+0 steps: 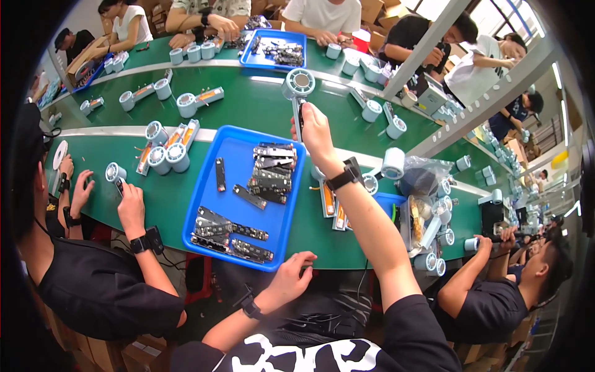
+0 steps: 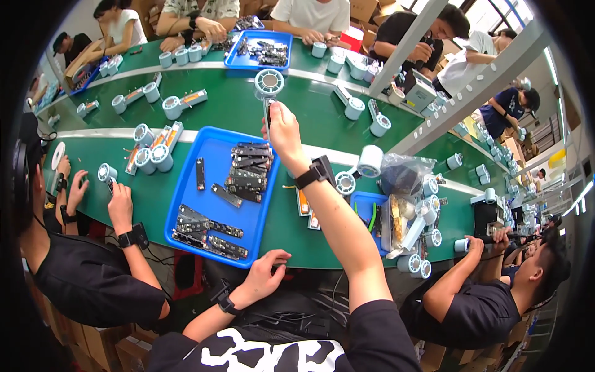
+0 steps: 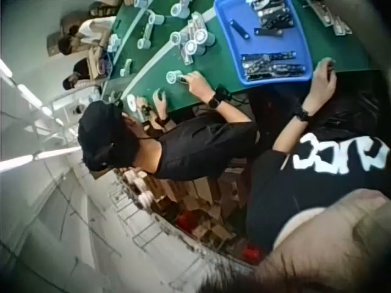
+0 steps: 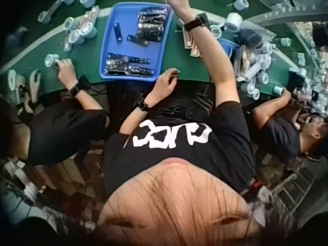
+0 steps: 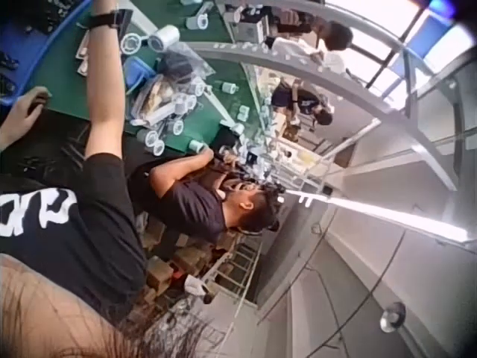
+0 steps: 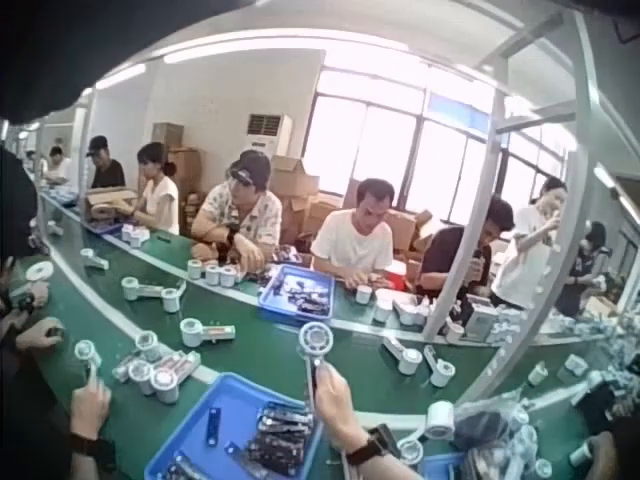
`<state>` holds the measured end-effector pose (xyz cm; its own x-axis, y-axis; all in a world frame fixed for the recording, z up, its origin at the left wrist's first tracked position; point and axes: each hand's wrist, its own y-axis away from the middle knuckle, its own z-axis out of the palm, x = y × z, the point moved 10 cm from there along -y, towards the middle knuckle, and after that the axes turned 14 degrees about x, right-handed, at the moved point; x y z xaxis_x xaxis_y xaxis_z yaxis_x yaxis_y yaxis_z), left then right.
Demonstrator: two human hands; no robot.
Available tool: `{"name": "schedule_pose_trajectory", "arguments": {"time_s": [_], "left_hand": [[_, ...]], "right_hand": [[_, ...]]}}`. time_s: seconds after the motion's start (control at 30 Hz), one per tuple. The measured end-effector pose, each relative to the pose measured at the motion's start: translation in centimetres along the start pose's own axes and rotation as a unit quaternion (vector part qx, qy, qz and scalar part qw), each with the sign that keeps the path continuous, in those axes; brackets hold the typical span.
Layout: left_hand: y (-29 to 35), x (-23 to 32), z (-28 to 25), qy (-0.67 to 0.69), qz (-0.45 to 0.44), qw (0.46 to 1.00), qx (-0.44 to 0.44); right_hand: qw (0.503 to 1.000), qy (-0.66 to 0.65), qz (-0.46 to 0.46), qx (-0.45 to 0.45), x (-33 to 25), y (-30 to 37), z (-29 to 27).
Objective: Manually assembling and connecting small electronic components and ribbon cables on a production line.
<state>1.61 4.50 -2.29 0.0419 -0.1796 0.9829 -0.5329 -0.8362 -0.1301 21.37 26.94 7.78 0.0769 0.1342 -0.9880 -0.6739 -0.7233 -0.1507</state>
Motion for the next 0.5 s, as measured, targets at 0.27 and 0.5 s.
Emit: {"name": "schedule_pose_trajectory", "arguments": {"time_s": [0.27,0.5], "left_hand": [[0.4,-0.2,0.4,0.0,0.014,1.0,-0.012],[0.8,-0.7,0.6,0.006,0.018,0.999,-0.032]], "right_hand": [[0.848,0.484,-0.204,0.068,7.6,-14.7,-3.9],[0.797,0.574,-0.036,0.185,12.8,-15.3,-11.5]]}}
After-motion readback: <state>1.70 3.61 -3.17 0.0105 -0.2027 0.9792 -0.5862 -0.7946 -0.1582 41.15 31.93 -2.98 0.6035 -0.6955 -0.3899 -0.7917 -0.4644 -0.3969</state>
